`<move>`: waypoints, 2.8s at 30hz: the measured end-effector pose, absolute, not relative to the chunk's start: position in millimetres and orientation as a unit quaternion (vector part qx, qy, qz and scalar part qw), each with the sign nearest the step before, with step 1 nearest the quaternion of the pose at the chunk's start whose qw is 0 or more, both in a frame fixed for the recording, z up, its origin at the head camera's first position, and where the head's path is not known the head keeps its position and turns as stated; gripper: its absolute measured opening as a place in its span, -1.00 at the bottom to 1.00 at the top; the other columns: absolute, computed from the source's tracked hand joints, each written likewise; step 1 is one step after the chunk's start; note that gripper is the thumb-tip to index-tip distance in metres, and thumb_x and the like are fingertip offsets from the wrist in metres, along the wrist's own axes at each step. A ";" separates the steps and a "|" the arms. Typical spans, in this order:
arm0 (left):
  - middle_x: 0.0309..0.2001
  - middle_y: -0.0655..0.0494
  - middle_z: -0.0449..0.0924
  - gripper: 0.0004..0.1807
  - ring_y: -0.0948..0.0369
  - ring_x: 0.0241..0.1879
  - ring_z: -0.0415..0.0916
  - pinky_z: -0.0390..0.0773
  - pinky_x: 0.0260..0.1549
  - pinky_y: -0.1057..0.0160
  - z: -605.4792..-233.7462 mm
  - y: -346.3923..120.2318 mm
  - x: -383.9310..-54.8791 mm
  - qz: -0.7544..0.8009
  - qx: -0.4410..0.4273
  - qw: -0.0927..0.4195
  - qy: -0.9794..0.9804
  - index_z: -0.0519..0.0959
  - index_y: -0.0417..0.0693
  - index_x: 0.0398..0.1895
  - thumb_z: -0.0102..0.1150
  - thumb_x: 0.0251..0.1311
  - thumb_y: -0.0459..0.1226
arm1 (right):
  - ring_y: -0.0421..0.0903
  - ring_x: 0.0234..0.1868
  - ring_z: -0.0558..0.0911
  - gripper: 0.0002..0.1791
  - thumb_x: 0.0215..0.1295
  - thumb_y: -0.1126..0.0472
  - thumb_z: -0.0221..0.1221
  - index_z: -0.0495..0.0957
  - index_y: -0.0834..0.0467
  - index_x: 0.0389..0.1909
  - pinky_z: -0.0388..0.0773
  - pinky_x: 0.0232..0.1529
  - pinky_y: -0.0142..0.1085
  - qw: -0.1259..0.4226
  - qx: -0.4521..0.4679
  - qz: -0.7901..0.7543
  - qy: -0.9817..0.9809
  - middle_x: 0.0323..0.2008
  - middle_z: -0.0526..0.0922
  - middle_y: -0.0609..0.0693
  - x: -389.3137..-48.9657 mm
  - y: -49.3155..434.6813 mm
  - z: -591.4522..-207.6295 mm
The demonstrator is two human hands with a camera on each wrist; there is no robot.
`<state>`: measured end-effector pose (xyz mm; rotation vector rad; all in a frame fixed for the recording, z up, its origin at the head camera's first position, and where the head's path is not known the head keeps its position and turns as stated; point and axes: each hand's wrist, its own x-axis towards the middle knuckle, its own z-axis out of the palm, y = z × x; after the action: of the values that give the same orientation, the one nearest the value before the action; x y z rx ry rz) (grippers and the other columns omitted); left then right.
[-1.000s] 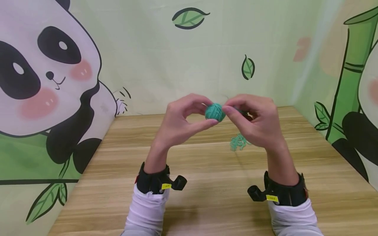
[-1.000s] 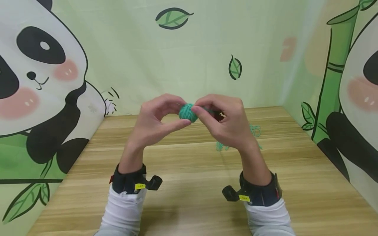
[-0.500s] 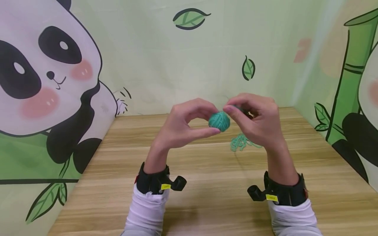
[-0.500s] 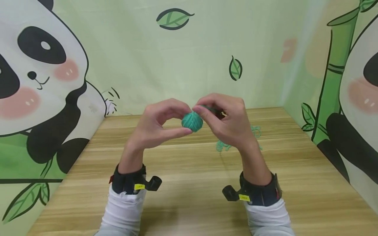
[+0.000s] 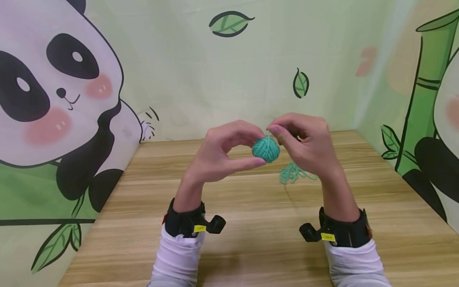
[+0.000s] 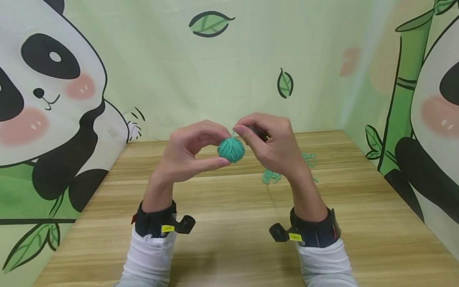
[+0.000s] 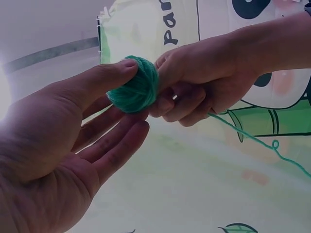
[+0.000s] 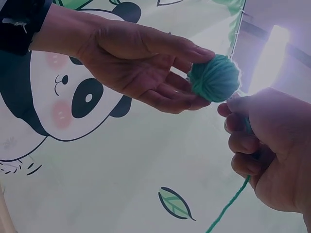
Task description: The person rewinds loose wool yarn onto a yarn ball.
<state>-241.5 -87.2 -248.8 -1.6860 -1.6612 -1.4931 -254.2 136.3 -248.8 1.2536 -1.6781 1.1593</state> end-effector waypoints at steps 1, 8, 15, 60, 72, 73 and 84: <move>-0.08 -0.26 0.62 -0.49 0.02 -0.13 0.62 0.76 -0.11 -0.02 -246.7 -87.1 -239.0 -0.528 -0.593 0.172 -0.584 0.54 -0.59 -0.04 0.45 -0.17 -0.75 | -0.32 -0.63 0.33 -0.52 0.49 0.01 0.20 0.73 0.41 -0.30 0.21 -0.69 -0.47 0.358 0.488 0.452 -0.656 -0.59 0.57 -0.03 -254.9 136.2 -249.5; -0.13 -0.38 0.58 -0.50 0.00 -0.17 0.61 0.75 -0.15 -0.10 -241.9 -86.5 -232.5 -0.543 -0.580 0.179 -0.580 0.50 -0.69 -0.08 0.39 -0.20 -0.82 | -0.27 -0.64 0.37 -0.79 0.44 0.35 0.23 0.73 0.45 -0.22 0.29 -0.68 -0.50 0.321 0.495 0.447 -0.672 -0.43 0.74 0.06 -259.6 136.4 -253.0; -0.15 -0.41 0.58 -0.52 -0.04 -0.20 0.62 0.74 -0.18 -0.15 -241.2 -85.7 -232.3 -0.561 -0.567 0.202 -0.567 0.49 -0.72 -0.11 0.36 -0.22 -0.85 | -0.27 -0.63 0.32 -0.81 0.30 0.56 0.21 0.76 0.35 -0.21 0.24 -0.67 -0.44 0.293 0.516 0.441 -0.673 -0.48 0.65 -0.05 -261.6 132.8 -254.6; -0.17 -0.31 0.64 -0.55 0.03 -0.22 0.68 0.81 -0.24 0.04 -239.6 -85.3 -235.8 -0.531 -0.458 0.353 -0.619 0.56 -0.61 -0.07 0.46 -0.10 -0.69 | -0.26 -0.66 0.32 -0.88 0.16 0.51 0.28 0.74 0.35 -0.30 0.24 -0.73 -0.43 0.308 0.535 0.404 -0.675 -0.63 0.49 -0.08 -239.9 130.7 -246.9; -0.16 -0.37 0.65 -0.59 -0.07 -0.24 0.69 0.80 -0.24 -0.03 -239.5 -82.5 -235.8 -0.555 -0.409 0.377 -0.618 0.55 -0.63 -0.07 0.43 -0.03 -0.67 | -0.27 -0.67 0.32 -0.91 0.18 0.48 0.28 0.72 0.28 -0.36 0.23 -0.74 -0.45 0.295 0.556 0.389 -0.673 -0.65 0.48 -0.11 -237.3 130.0 -245.9; -0.16 -0.37 0.66 -0.60 -0.06 -0.23 0.69 0.80 -0.23 -0.02 -239.6 -82.2 -236.0 -0.559 -0.404 0.378 -0.617 0.55 -0.63 -0.07 0.42 -0.02 -0.66 | -0.27 -0.67 0.33 -0.89 0.16 0.50 0.28 0.72 0.27 -0.36 0.24 -0.74 -0.45 0.293 0.558 0.385 -0.674 -0.65 0.48 -0.11 -237.0 129.6 -245.9; -0.12 -0.20 0.68 -0.54 0.09 -0.18 0.69 0.81 -0.21 0.13 -255.1 -84.6 -257.2 -0.543 -0.432 0.368 -0.619 0.61 -0.45 0.01 0.52 -0.01 -0.53 | -0.26 -0.66 0.32 -0.92 0.24 0.43 0.26 0.72 0.34 -0.32 0.23 -0.74 -0.46 0.301 0.555 0.400 -0.664 -0.64 0.48 -0.09 -238.3 131.3 -245.6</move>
<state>-257.2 -84.6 -255.1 -1.1090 -1.5909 -1.3933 -238.3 131.3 -245.6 1.4731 -1.7623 1.0614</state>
